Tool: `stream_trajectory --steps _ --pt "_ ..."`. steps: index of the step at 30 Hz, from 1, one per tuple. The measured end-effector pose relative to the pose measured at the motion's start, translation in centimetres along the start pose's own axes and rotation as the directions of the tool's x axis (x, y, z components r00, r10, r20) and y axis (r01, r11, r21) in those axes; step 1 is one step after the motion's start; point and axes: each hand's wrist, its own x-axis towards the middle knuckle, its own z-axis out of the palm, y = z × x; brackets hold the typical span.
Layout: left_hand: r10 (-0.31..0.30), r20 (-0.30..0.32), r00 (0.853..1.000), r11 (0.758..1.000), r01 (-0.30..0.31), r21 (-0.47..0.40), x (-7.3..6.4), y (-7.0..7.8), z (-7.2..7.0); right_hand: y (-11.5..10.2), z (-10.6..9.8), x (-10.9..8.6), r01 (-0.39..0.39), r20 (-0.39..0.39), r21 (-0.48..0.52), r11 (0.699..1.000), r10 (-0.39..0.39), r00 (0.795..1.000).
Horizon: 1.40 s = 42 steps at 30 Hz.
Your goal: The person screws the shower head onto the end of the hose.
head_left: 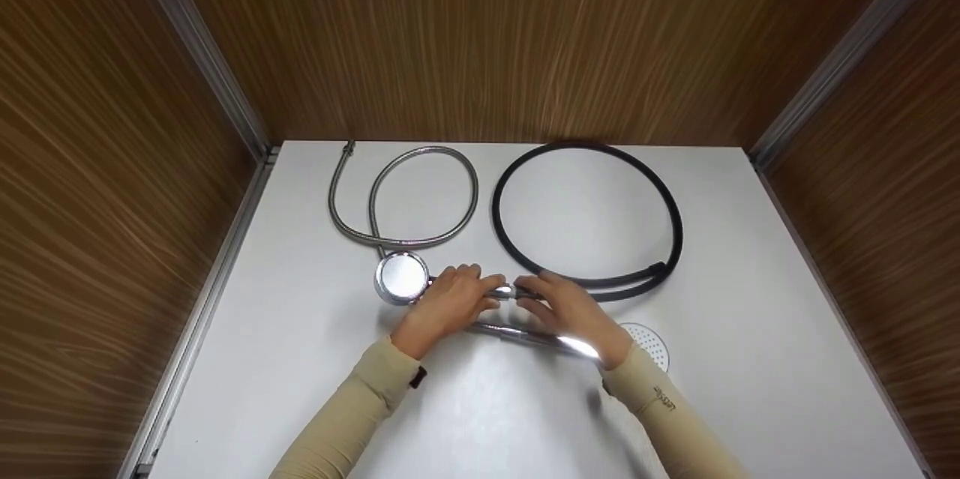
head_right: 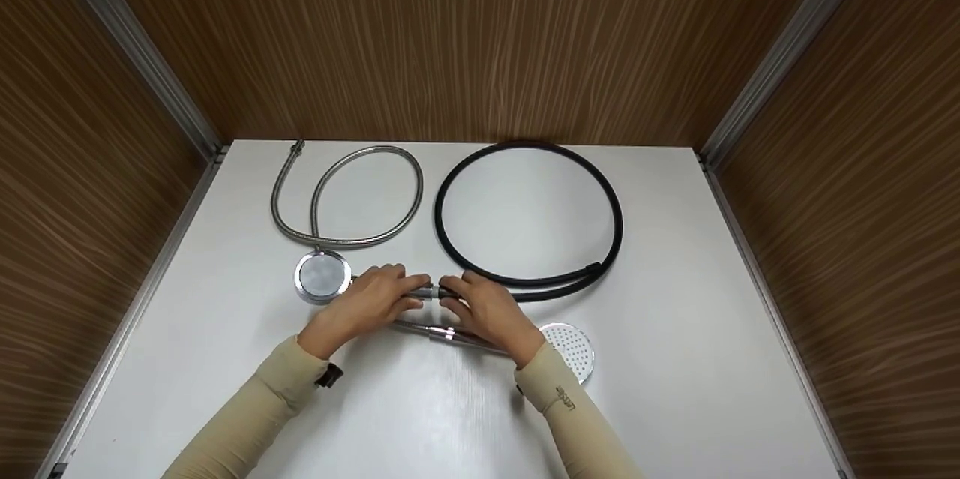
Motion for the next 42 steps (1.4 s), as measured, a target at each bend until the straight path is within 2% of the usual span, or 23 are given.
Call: stream_trajectory --steps 10,18,24,31,37,42 --pt "0.018 -0.040 0.999 1.000 -0.017 0.025 -0.20 0.23 -0.24 -0.12 -0.17 0.07 0.034 -0.036 -0.027 0.999 -0.035 0.999" --pt "0.014 -0.012 1.000 0.999 -0.014 0.030 -0.13 0.44 -0.62 -0.18 -0.36 0.04 0.031 -0.033 -0.028 0.999 -0.032 0.999" --pt "0.008 -0.021 1.000 1.000 -0.007 0.030 0.02 0.56 -0.60 -0.56 -0.49 -0.08 0.048 -0.054 -0.036 0.998 -0.050 0.997" --pt "-0.007 0.000 1.000 1.000 0.007 0.003 0.16 0.72 -0.52 -0.97 -0.35 0.11 0.072 -0.088 -0.054 0.996 -0.077 0.993" --pt "-0.004 -0.030 1.000 1.000 0.004 0.011 0.18 0.69 -0.24 -0.98 -0.02 0.23 0.076 -0.113 -0.087 0.993 -0.086 0.990" --pt "-0.005 -0.048 0.999 0.999 0.007 0.047 0.12 0.73 -0.22 -0.96 0.12 0.38 0.058 -0.114 -0.070 0.996 -0.066 0.991"
